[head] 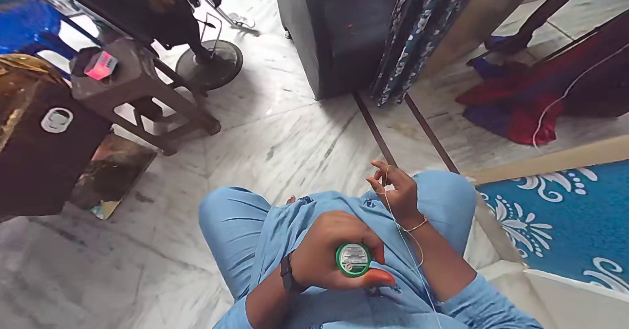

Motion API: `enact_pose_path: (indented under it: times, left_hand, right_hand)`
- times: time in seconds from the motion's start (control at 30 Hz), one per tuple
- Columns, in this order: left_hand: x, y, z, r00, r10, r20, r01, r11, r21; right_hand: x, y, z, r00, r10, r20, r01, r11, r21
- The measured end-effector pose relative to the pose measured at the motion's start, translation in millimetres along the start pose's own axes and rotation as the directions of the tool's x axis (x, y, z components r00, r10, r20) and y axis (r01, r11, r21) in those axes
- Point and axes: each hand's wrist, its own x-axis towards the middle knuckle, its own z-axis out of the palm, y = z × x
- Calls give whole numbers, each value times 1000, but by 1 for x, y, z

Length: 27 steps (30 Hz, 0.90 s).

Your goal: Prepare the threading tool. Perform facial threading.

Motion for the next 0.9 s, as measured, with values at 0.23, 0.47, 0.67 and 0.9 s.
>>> enact_pose_path:
  times: [0.23,0.47,0.67,0.9]
  left_hand:
    - [-3,-3,0,1000,-9,-14,9,1000,-9]
    - [-4,-5,2,996,-74,-54,70,995,-69]
    - [-4,-5,6,994,-107,-21,105,992,-63]
    - [-2,-3,12,999,-30,12,29,999,21]
  right_hand:
    - [-2,2,3,1000,-23,17,23,1000,19]
    - [-2,1,5,998,-34,44,33,999,23]
    - [-3,-1,6,997,-50,50,50,999,11]
    - [-4,-4,8,994,-98,47,97,995,25]
